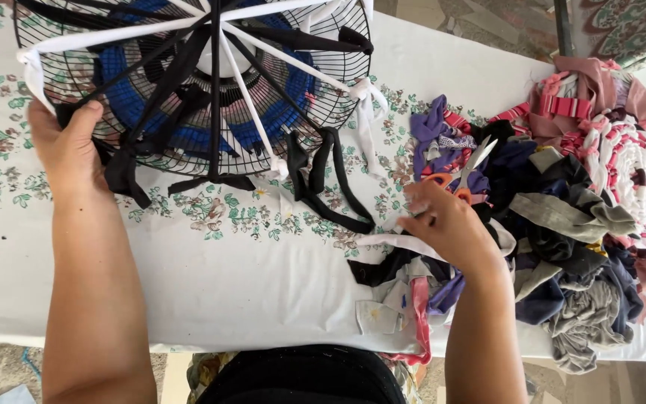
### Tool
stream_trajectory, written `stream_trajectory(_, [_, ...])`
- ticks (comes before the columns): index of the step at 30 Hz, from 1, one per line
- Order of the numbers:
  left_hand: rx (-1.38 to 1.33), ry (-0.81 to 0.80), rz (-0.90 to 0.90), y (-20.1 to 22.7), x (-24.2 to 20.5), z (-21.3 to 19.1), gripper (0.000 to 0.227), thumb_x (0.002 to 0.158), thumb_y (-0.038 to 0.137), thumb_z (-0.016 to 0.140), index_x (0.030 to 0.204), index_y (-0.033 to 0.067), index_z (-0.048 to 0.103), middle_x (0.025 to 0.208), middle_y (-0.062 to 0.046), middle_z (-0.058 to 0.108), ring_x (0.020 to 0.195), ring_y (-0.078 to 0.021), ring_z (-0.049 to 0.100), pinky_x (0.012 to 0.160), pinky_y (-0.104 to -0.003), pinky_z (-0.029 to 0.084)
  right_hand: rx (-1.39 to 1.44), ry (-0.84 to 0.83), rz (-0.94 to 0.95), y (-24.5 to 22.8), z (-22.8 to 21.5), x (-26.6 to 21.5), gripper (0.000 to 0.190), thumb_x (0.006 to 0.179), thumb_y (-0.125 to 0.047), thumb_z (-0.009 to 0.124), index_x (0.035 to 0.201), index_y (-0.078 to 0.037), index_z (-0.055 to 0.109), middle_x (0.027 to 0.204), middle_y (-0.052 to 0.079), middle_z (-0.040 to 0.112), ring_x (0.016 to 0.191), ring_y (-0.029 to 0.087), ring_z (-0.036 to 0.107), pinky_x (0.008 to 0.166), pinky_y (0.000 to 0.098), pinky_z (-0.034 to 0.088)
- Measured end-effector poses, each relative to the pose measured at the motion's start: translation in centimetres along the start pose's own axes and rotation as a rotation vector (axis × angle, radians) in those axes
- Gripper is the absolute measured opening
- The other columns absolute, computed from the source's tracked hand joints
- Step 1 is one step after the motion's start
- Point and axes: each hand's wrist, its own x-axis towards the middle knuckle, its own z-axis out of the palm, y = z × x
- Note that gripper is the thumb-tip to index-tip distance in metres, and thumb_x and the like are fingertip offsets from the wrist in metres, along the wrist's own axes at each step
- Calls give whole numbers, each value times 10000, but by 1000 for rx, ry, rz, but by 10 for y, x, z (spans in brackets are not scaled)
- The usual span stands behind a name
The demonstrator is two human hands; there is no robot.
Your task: Weaving and tying fabric strips through a circular metal grid to create a handmade rug.
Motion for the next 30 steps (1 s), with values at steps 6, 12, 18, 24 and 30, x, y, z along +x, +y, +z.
stream_trajectory(6, [336, -97, 622, 45, -45, 51, 726, 938, -192, 515, 1590, 8, 268, 1640, -116, 266, 1506, -225, 327, 1106, -296, 497, -320, 140, -266, 56, 40, -18, 232, 726, -131, 827, 950, -111, 768, 1025, 94, 714, 1077, 304, 653, 927, 400, 512])
stream_trajectory(12, [281, -621, 117, 80, -183, 210, 363, 985, 94, 663, 1330, 25, 574, 1325, -139, 705, 849, -166, 686, 712, -345, 603, 216, 255, -144, -29, 28, -37, 160, 899, -96, 715, 1037, -20, 687, 797, 96, 736, 688, 196, 722, 661, 322, 565])
stream_trajectory(18, [841, -1081, 72, 33, -209, 249, 275, 1041, 332, 607, 1178, 101, 665, 852, -42, 741, 721, -216, 695, 645, -364, 538, 289, 249, -177, -23, 26, -31, 136, 911, -126, 769, 984, -27, 711, 680, 43, 629, 597, 80, 486, 529, 268, 428])
stream_trajectory(24, [-69, -362, -133, 12, -115, 170, 72, 1087, 158, 628, 1076, 96, 664, 872, 11, 644, 674, -40, 516, 573, -204, 411, 294, 282, -245, 89, -5, -7, 95, 928, -92, 755, 981, -14, 739, 778, -17, 610, 720, 47, 505, 626, 232, 401])
stream_trajectory(30, [-45, -288, 22, 57, -85, 128, 206, 1184, 214, 608, 1025, 83, 612, 840, 3, 599, 631, -28, 456, 540, -178, 343, 665, 375, -113, 125, -27, 2, 229, 1123, -182, 603, 1120, -19, 764, 692, -44, 518, 622, 31, 404, 565, 202, 299])
